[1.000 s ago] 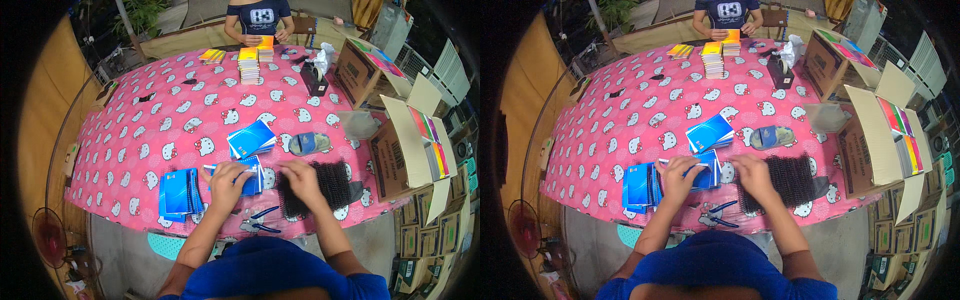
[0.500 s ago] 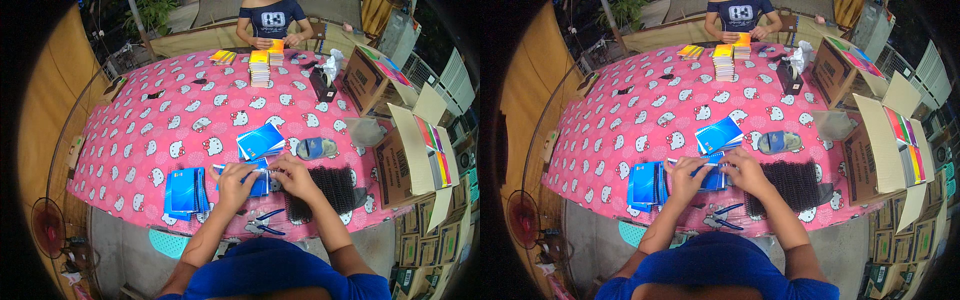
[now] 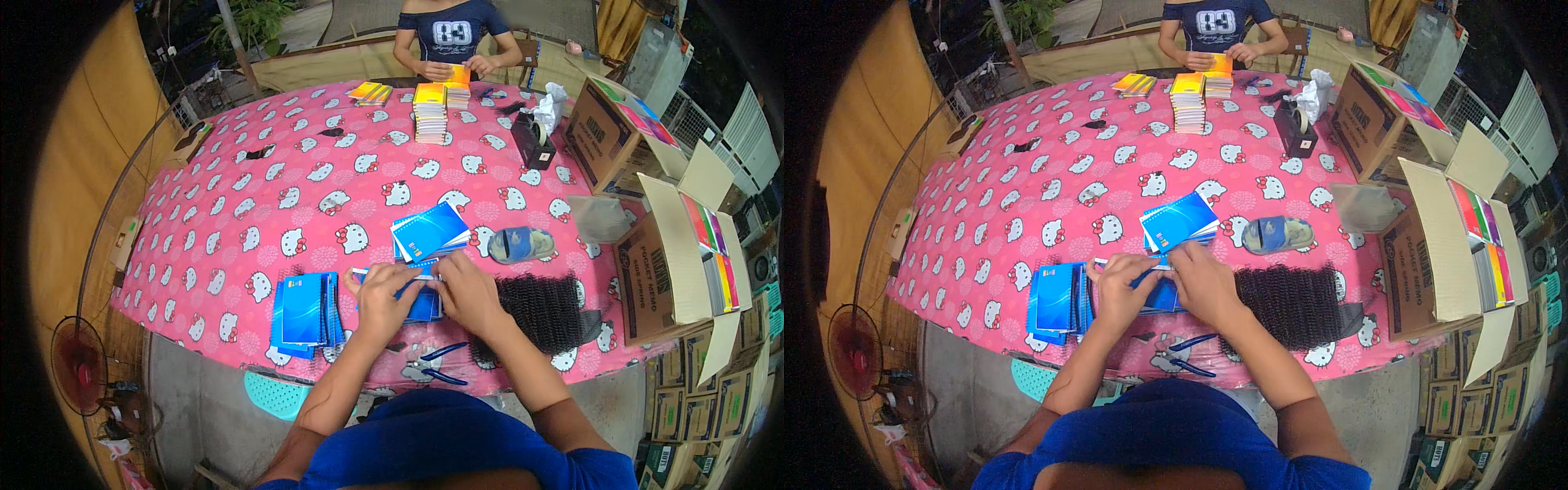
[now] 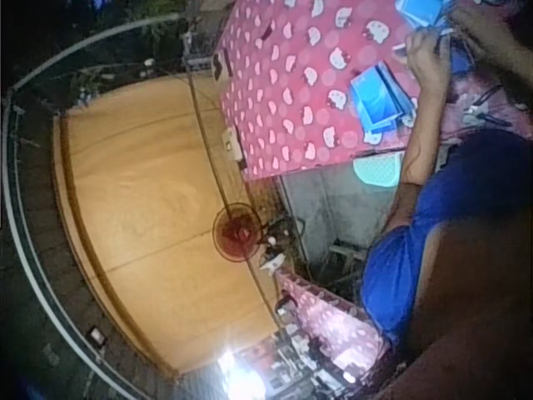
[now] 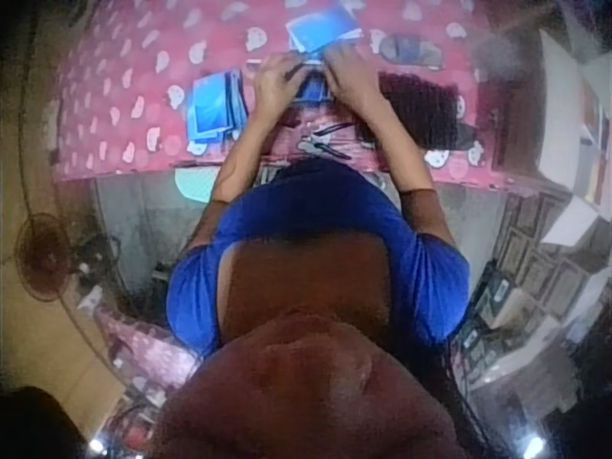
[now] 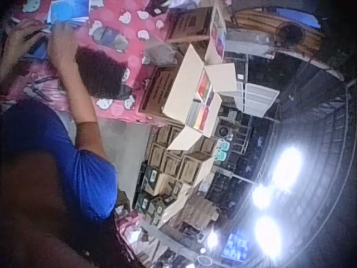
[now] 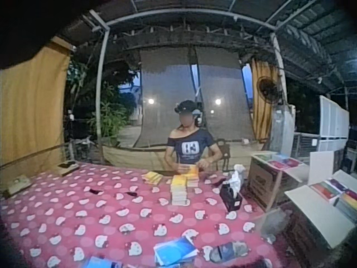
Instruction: The person binds blue notebooks by hand, sliding a spiral binding onto each stack of pages and then stacking them.
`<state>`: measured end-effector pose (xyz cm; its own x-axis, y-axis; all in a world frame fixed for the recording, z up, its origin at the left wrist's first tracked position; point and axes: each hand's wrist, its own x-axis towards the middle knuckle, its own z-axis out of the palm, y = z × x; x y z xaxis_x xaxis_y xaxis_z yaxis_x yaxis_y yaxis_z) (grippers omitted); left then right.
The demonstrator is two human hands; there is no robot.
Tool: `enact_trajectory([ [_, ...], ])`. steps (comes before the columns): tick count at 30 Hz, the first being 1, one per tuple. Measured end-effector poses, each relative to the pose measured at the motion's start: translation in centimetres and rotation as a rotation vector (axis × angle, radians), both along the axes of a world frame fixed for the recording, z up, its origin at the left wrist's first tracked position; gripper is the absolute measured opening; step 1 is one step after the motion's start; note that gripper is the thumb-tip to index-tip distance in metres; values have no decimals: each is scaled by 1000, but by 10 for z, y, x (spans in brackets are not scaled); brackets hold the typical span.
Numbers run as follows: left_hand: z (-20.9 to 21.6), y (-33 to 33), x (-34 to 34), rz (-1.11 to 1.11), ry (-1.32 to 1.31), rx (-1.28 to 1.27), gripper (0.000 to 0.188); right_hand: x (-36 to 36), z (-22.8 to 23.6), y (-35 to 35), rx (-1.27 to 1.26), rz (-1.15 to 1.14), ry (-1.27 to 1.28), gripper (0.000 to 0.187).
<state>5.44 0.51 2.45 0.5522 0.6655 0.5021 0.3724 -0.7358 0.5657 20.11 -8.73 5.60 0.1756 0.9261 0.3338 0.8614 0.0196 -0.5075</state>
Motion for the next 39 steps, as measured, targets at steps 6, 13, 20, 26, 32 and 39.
enact_trajectory([
  [6, 7, -3, 2, 38, 25, -47, 21, -4, 2, 3, 47, -67, 14, 20],
  [13, 7, 6, -7, -44, -23, -12, 22, 176, -64, 3, -27, -412, -141, 48],
  [20, 2, 6, 3, -47, -60, 55, 22, 241, -100, -15, -487, -411, -172, 53],
  [26, -2, 13, 17, -145, -132, 12, 24, 178, -76, -10, 60, -73, 341, 56],
  [32, -1, 20, 4, -181, -59, -39, 28, 115, -37, -3, -112, 169, 781, 55],
  [39, 2, 29, 1, -210, -89, -176, 42, 101, -10, 16, -149, 187, 639, 48],
])
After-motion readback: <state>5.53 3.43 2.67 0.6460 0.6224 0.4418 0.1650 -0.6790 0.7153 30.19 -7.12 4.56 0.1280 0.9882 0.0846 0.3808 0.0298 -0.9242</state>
